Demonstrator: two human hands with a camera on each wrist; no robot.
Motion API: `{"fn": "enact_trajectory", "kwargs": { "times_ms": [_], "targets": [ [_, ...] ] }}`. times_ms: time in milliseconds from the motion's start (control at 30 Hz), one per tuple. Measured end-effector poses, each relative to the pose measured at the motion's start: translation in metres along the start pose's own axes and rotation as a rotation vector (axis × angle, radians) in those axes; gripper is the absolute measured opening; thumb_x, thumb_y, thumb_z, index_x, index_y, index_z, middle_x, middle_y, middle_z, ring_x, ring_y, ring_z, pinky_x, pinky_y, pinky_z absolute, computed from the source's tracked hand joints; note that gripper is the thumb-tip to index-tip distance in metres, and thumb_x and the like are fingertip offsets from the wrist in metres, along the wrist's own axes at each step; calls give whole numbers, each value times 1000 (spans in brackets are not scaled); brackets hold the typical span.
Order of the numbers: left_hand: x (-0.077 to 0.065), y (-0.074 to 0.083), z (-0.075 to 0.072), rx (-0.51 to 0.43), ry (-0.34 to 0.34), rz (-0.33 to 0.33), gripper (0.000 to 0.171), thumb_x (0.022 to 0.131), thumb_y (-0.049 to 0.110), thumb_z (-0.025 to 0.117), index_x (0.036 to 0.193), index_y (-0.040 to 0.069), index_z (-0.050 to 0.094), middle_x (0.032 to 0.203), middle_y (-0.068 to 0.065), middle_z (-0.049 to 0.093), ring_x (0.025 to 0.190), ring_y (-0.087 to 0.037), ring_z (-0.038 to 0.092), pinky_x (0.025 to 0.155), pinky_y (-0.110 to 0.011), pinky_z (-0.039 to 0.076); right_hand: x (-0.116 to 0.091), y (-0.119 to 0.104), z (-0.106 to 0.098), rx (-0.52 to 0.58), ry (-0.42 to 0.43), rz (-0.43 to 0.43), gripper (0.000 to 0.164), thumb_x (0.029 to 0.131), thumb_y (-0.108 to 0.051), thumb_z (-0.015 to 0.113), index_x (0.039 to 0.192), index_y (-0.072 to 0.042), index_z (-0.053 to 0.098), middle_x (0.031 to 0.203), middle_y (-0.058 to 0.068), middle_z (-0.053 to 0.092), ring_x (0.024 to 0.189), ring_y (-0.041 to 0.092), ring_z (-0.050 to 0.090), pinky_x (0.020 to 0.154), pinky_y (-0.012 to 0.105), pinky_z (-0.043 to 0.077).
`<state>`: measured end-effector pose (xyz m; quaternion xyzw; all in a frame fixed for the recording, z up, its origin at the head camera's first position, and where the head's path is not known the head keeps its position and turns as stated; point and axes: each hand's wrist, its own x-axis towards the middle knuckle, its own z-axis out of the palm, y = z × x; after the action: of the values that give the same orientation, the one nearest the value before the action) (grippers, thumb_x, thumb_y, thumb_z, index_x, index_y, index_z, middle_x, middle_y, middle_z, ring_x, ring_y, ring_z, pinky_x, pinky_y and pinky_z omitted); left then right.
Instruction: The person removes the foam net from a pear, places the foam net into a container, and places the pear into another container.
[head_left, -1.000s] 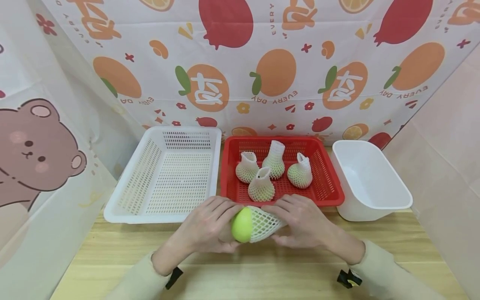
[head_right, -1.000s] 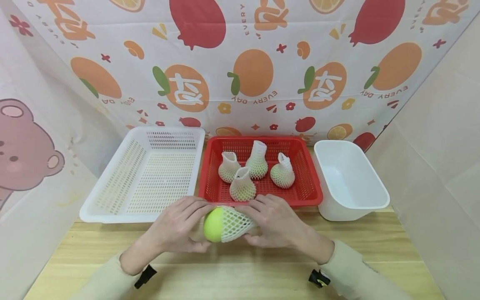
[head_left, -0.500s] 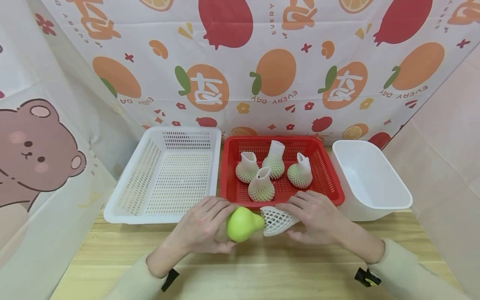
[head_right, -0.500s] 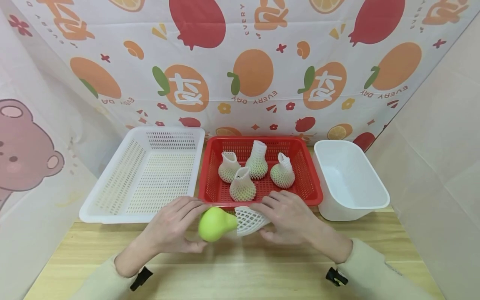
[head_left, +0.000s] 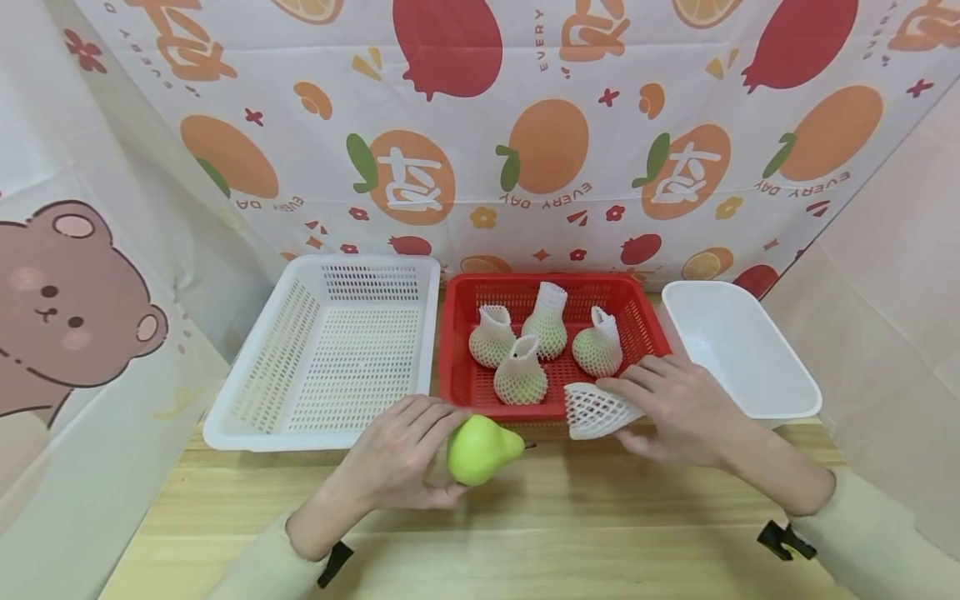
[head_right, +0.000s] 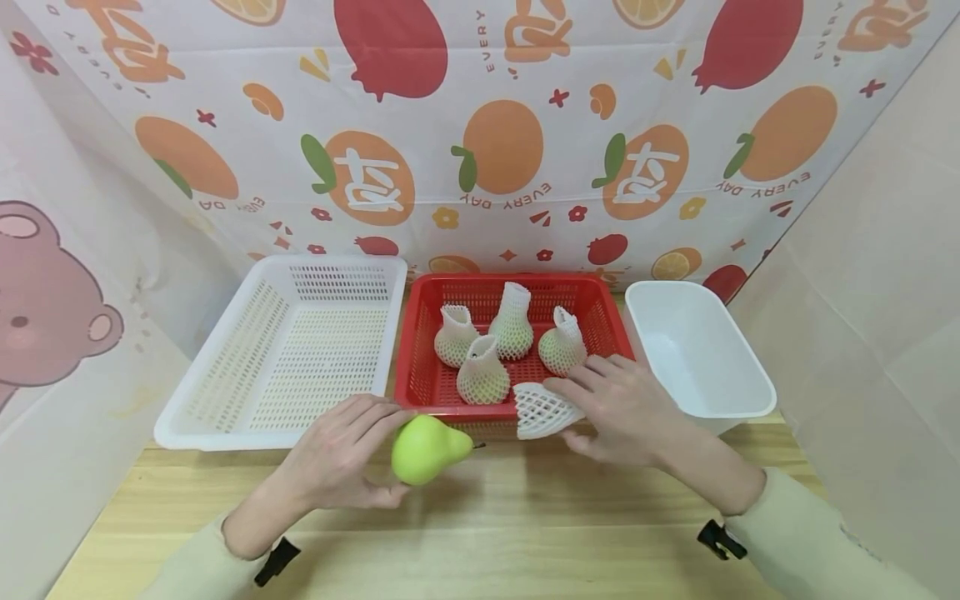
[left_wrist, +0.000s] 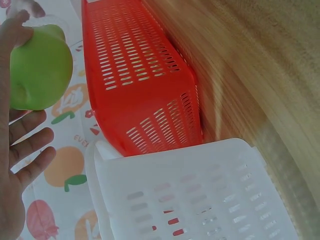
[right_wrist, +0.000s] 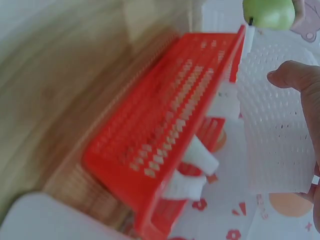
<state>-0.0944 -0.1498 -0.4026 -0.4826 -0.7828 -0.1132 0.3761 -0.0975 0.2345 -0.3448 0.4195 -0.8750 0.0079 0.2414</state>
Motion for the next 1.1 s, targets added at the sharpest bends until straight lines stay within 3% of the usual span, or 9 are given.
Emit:
{"fn": "enact_trajectory", "kwargs": {
  "times_ms": [500,767,1100],
  "targets": [
    [-2,-1,0,18,19,10,86,54,61,83,115,2,70,102,-5,76,89,-20,69,79,-32,61,-13,59,-31,-111,-41,69,63,61,-35,92,119,-13,76,101,10,79,88,30,73,71,47,65],
    [-4,0,-1,30,21,9,86,53,61,82,114,2,71,99,-5,76,87,-20,70,78,-32,62,-25,91,-38,-85,-114,170,69,60,-32,97,122,-14,73,105,12,78,92,33,73,66,52,65],
    [-7,0,-1,30,16,-3,83,56,60,82,114,2,71,100,-4,76,87,-19,70,78,-32,62,-43,132,-39,-66,-224,311,66,66,-30,94,122,-9,67,106,20,74,85,35,71,64,53,63]
  ]
}}
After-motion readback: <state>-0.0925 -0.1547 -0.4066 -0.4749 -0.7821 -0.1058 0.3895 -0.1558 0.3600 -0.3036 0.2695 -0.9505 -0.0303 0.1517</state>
